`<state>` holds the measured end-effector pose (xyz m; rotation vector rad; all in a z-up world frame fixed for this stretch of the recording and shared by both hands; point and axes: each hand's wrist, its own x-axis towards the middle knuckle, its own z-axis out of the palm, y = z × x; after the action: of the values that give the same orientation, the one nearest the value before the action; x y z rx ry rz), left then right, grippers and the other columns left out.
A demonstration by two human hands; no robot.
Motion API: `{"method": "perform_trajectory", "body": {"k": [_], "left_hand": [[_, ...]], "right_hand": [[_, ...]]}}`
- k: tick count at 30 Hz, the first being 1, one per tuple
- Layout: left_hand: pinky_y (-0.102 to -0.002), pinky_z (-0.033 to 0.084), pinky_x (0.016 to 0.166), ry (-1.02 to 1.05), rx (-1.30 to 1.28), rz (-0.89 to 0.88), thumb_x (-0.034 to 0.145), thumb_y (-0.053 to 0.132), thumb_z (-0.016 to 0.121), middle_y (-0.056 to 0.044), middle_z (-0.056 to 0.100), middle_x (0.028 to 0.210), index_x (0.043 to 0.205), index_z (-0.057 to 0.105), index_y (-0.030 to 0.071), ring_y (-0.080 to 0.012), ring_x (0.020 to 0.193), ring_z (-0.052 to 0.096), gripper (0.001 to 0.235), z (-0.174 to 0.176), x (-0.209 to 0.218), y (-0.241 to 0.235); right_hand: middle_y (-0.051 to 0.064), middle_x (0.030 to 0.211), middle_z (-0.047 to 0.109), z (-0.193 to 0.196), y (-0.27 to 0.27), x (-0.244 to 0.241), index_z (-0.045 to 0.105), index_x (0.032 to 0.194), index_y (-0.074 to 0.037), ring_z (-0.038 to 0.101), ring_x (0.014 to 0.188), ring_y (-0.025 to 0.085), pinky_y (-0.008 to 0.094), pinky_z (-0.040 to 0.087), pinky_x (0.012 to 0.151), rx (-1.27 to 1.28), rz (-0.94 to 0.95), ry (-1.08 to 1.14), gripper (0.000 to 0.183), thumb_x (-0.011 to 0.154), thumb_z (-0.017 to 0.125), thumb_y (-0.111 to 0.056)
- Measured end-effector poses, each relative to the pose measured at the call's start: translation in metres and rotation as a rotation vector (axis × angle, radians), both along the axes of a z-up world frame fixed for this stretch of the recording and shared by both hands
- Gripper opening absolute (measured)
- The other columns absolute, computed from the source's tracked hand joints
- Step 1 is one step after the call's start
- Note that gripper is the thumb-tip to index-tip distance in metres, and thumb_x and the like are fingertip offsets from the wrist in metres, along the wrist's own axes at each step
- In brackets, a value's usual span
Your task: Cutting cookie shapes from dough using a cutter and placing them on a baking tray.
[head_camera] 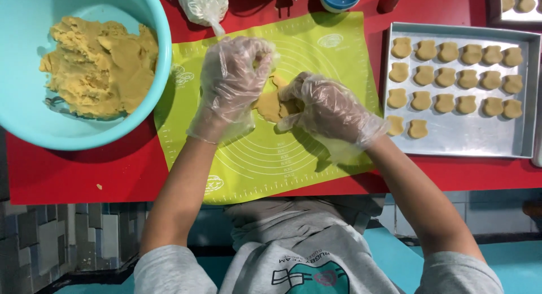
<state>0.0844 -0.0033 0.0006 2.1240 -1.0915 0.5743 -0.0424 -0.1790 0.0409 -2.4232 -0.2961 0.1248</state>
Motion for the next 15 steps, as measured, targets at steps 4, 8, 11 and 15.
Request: {"method": "perform_trajectory", "body": {"k": [4,8,11,15], "left_hand": [[-0.034,0.055,0.063,-0.156,0.080,0.015,0.097,0.015,0.068,-0.003,0.074,0.086,0.093,0.074,0.011,-0.0208,0.069,0.069,0.008,-0.008,0.005,0.004],[-0.029,0.039,0.053,-0.252,0.141,0.073,0.090,-0.008,0.056,0.002,0.053,0.071,0.083,0.055,0.012,-0.0132,0.057,0.048,0.021,-0.013,0.004,0.002],[-0.033,0.051,0.059,0.009,-0.097,0.015,0.097,0.013,0.068,-0.001,0.070,0.078,0.089,0.068,0.012,-0.0189,0.067,0.066,0.008,0.008,0.000,0.006],[-0.032,0.053,0.063,0.018,-0.117,0.032,0.098,0.010,0.066,-0.002,0.072,0.082,0.094,0.068,0.011,-0.0190,0.071,0.067,0.005,0.012,-0.001,0.006]], "right_hand": [[0.010,0.096,0.068,-0.016,-0.005,0.001,0.068,0.112,-0.001,0.066,0.073,0.019,0.028,0.058,0.064,-0.050,0.026,0.039,0.056,0.079,0.086,-0.041],[0.006,0.095,0.061,-0.009,-0.004,0.006,0.065,0.091,-0.011,0.057,0.068,0.016,0.026,0.054,0.059,-0.093,0.100,0.095,0.043,0.083,0.075,-0.052],[0.011,0.098,0.064,-0.014,-0.009,0.008,0.067,0.107,-0.003,0.063,0.075,0.023,0.032,0.058,0.069,-0.040,0.191,-0.055,0.053,0.081,0.084,-0.045],[0.015,0.102,0.066,-0.022,-0.014,0.008,0.066,0.115,0.001,0.067,0.083,0.026,0.033,0.060,0.076,-0.157,0.274,-0.204,0.059,0.086,0.079,-0.050]]}}
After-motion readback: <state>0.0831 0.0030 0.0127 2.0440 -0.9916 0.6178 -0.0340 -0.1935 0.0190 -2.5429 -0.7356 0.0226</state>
